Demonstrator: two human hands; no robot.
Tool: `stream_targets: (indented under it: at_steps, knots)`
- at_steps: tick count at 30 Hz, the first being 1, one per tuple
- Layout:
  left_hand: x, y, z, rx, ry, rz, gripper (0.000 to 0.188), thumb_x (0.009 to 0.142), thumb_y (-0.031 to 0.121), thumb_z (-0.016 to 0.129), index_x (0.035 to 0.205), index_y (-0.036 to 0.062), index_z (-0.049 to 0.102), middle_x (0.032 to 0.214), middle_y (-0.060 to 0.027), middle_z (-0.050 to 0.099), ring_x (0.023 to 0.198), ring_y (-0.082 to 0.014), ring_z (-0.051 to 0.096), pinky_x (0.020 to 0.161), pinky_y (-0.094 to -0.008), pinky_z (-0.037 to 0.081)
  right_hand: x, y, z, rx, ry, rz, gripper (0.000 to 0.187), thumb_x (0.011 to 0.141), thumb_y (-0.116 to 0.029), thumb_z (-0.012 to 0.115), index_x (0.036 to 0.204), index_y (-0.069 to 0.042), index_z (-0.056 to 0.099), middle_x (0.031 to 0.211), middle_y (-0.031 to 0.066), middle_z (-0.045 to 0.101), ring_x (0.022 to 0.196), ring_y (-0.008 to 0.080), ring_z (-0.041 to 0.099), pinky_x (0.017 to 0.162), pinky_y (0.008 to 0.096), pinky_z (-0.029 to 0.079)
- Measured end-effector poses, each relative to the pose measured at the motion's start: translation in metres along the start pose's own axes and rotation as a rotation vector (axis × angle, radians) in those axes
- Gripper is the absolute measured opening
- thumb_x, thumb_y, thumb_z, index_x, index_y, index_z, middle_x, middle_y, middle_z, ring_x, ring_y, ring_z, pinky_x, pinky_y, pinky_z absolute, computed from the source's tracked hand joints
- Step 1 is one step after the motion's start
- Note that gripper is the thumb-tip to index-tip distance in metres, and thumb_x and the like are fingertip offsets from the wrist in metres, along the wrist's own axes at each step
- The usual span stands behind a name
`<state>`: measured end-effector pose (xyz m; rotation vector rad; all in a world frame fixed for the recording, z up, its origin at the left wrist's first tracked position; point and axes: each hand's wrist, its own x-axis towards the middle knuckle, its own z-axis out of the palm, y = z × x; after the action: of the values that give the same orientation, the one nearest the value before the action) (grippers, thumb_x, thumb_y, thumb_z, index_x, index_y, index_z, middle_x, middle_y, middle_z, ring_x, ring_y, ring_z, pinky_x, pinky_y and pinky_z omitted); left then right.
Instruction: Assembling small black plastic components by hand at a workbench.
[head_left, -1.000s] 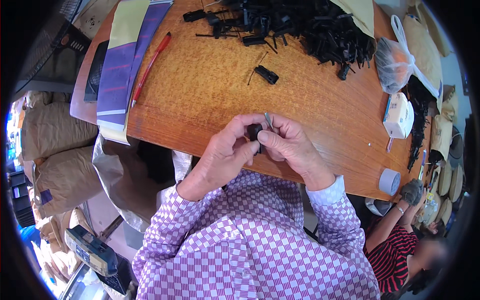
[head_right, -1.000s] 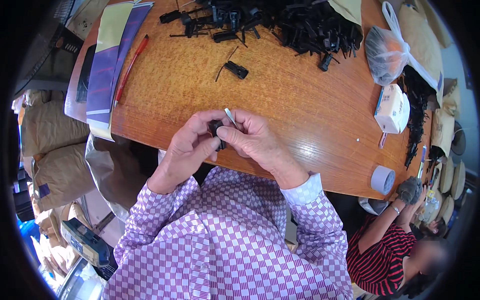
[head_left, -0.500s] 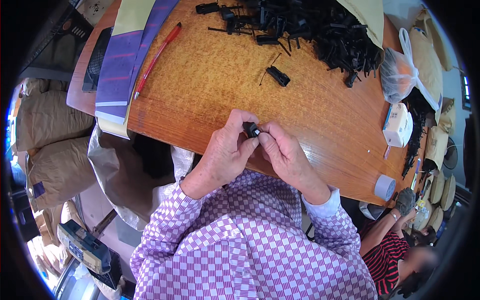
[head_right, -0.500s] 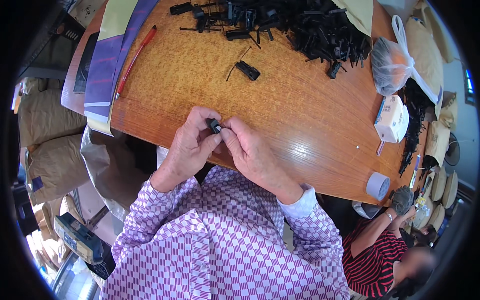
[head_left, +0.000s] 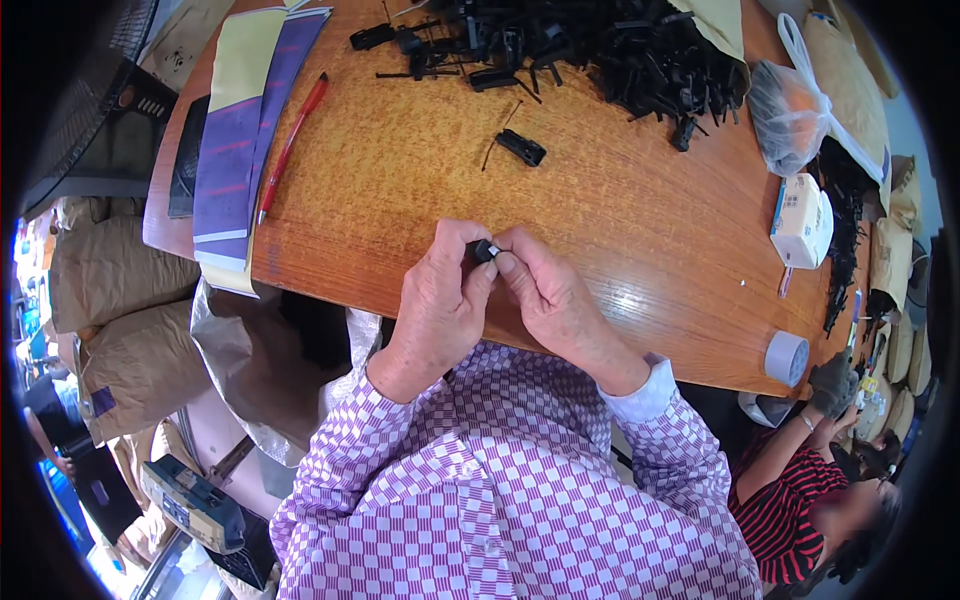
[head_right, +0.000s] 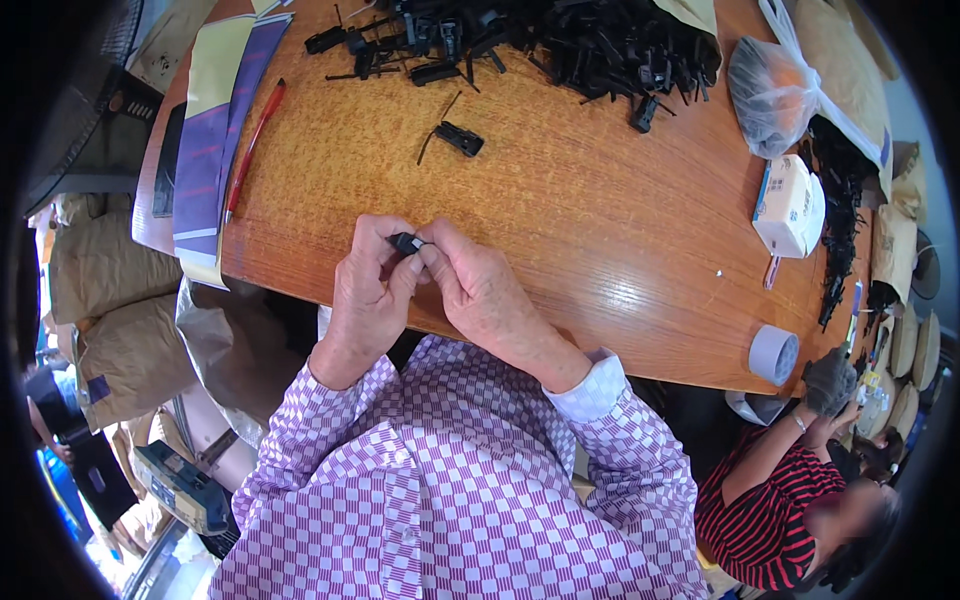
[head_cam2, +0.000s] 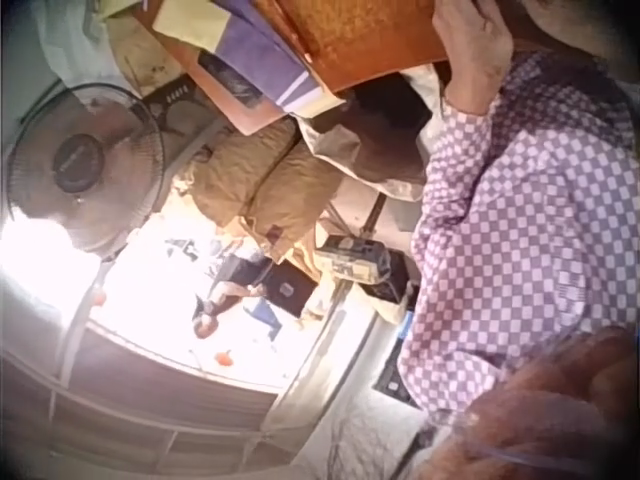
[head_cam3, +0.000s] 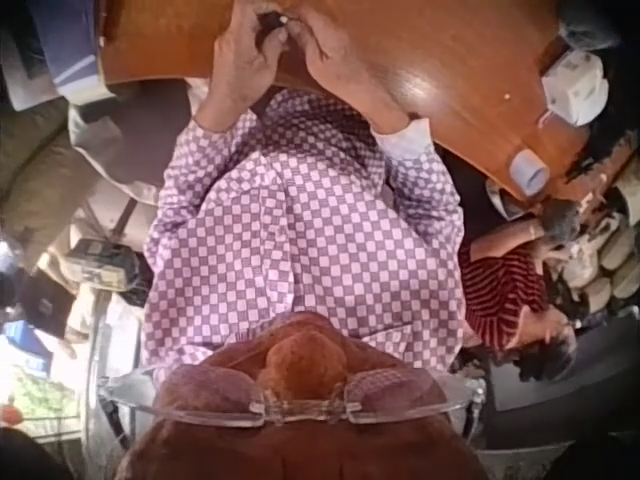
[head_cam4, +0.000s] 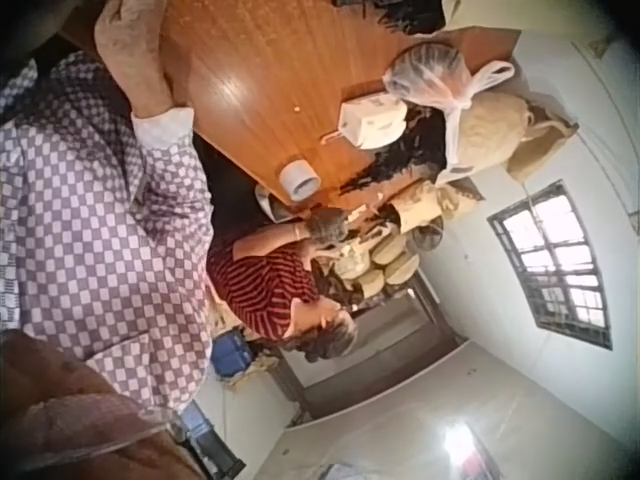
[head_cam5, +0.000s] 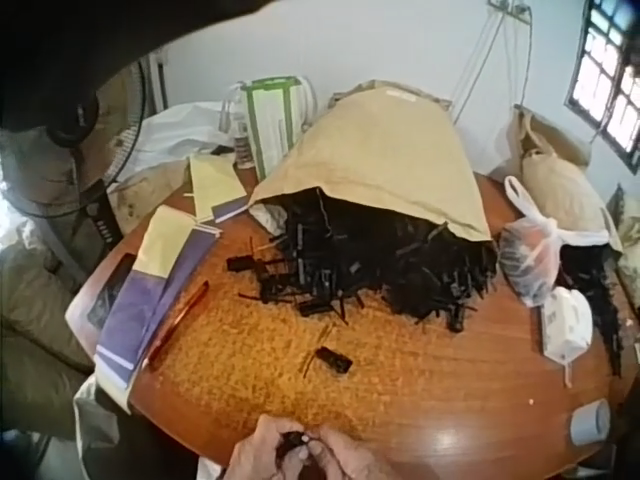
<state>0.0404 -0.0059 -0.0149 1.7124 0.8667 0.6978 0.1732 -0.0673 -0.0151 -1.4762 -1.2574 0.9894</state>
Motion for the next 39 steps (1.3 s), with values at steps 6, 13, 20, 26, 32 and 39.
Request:
stream_targets:
  at_steps: [6,13,20,26,32,39]
  knots:
    - [-0.002,0.001,0.003,-0.158,0.106,-0.065,0.011,0.093,0.004,0.052,0.101,0.0050,0.045,0.079,-0.0069,0.056,0.068,-0.0133,0.060,0.060,-0.0255,0.048,0.023,-0.013,-0.029,-0.152,-0.089,-0.016,0.022,0.094,-0.023,0.056,0.105,-0.005,0.053,0.072,0.0041,0.052,0.064,0.0115,0.050,0.058,0.0268,0.042]
    - [-0.004,0.004,-0.010,-0.764,0.106,-0.429,0.022,0.100,0.027,0.045,0.088,0.0086,0.046,0.077,-0.0041,0.053,0.063,-0.0123,0.056,0.054,-0.0215,0.042,0.069,0.021,-0.054,-0.884,0.179,-0.072,0.034,0.088,-0.030,0.061,0.111,-0.005,0.053,0.067,0.0121,0.062,0.062,0.0329,0.063,0.054,0.0390,0.048]
    - [-0.002,0.004,-0.030,-0.868,-0.021,-0.500,0.038,0.099,0.037,0.044,0.115,0.0033,0.052,0.088,-0.0111,0.059,0.055,-0.0098,0.045,0.048,-0.0202,0.035,0.042,-0.010,-0.045,-0.546,-0.073,-0.228,0.027,0.085,-0.010,0.063,0.110,-0.006,0.054,0.081,0.0144,0.065,0.069,0.0325,0.065,0.058,0.0375,0.049]
    - [0.000,-0.015,-0.039,-1.275,-0.475,-0.447,0.054,0.098,0.042,0.042,0.134,0.0015,0.041,0.091,-0.0180,0.059,0.050,-0.0072,0.042,0.042,-0.0174,0.030,0.031,-0.024,-0.039,-0.516,-0.206,-0.427,0.033,0.078,-0.009,0.069,0.109,-0.007,0.057,0.086,0.0122,0.065,0.072,0.0297,0.066,0.060,0.0345,0.051]
    - [-0.008,-0.017,-0.036,-1.486,-0.497,-0.525,0.050,0.092,0.033,0.058,0.129,0.0007,0.045,0.089,-0.0138,0.062,0.048,-0.0073,0.044,0.043,-0.0166,0.033,0.027,-0.024,-0.033,-0.496,-0.305,-0.466,0.037,0.078,-0.007,0.069,0.113,-0.009,0.057,0.087,0.0109,0.066,0.073,0.0269,0.067,0.059,0.0337,0.051]
    - [-0.010,0.005,-0.034,-1.021,-0.218,-0.493,0.034,0.091,0.013,0.059,0.121,0.0105,0.044,0.089,-0.0095,0.060,0.057,-0.0077,0.052,0.046,-0.0170,0.036,0.008,-0.029,-0.018,-0.276,-0.155,-0.024,0.027,0.092,-0.013,0.055,0.118,-0.006,0.050,0.083,0.0092,0.060,0.075,0.0192,0.062,0.065,0.0297,0.049]
